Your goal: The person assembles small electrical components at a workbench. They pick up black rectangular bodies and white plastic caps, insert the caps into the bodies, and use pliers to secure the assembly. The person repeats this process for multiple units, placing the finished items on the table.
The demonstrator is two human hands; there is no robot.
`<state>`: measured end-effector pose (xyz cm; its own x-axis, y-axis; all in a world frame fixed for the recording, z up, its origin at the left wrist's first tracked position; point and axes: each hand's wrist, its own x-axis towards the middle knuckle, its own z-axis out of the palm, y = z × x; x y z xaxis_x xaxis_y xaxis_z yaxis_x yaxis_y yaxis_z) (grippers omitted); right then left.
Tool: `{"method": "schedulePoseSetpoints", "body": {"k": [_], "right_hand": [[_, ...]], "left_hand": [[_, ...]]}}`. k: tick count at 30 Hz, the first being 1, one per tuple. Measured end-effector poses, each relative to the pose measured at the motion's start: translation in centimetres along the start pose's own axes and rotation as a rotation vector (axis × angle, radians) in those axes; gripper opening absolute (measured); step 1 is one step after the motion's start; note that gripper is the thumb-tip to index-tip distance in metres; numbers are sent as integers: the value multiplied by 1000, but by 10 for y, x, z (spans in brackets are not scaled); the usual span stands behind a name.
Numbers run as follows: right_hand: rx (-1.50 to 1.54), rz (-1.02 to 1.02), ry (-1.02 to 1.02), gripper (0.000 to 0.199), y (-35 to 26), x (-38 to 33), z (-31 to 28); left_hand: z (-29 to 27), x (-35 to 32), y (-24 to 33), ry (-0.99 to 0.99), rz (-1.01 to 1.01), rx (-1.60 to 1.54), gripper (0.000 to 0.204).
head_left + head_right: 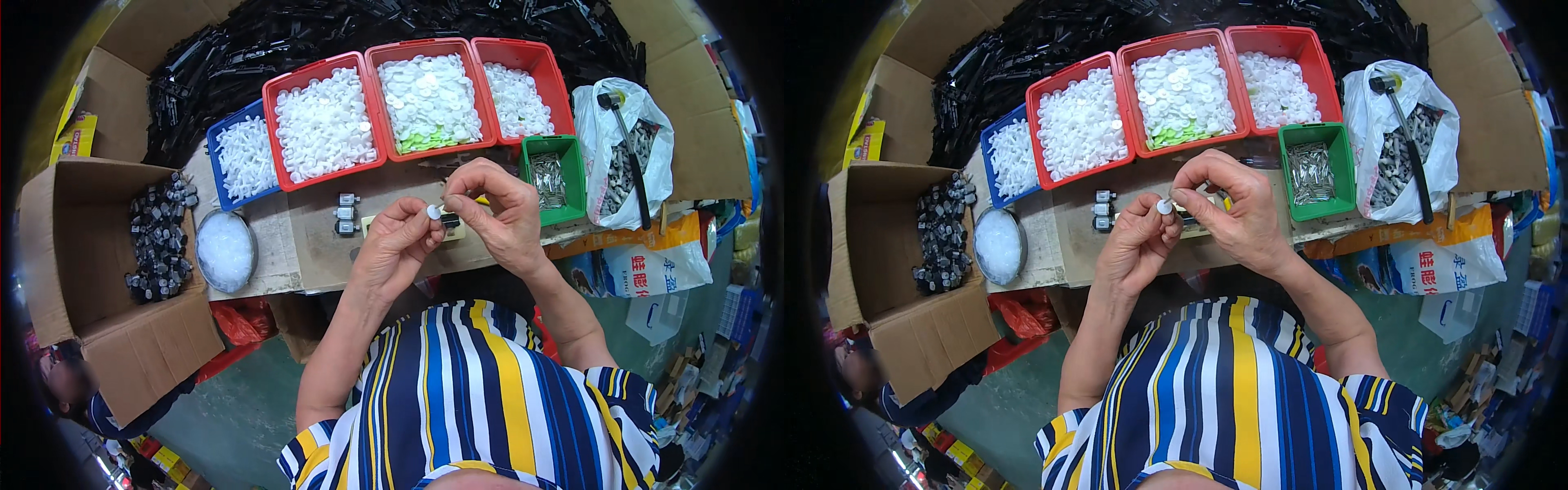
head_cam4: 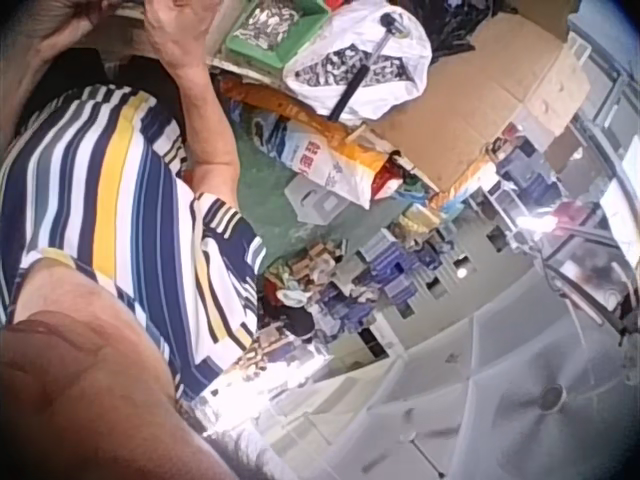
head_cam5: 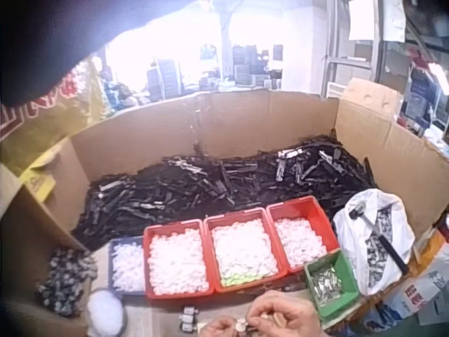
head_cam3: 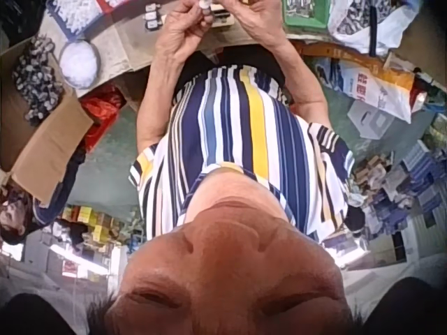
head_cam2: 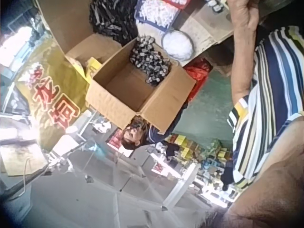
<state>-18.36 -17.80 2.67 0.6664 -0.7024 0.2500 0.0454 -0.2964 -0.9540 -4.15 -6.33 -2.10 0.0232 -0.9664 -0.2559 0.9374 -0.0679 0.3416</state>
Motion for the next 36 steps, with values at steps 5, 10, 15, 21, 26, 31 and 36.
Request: {"method": "schedulePoseSetpoints", "body": {"k": [5,10,15,21,26,31,36], "right_hand": [[-138,-114,-21,10,-6,-1,-1],[-147,-115,-14,11,-9,-3,-10],[-133,-94,-63,9,-9,-7,-15],[-144,-71,-105,9,-13,-9,-14],[-194,-71,-118,10,-9,-10,-5],[-241,-154,-94,16,-7,-12,1],[-252,-213,-128,19,0,-19,9]], "left_hand": [[0,-4,-1,15,-1,40,12],[1,-4,-6,-14,18,32,9],[4,-5,-7,24,10,113,10],[8,-12,-7,94,-14,156,10],[2,-10,-9,58,-11,89,11],[-3,-21,-5,70,109,25,22],[1,-26,-6,58,189,221,32]]}}
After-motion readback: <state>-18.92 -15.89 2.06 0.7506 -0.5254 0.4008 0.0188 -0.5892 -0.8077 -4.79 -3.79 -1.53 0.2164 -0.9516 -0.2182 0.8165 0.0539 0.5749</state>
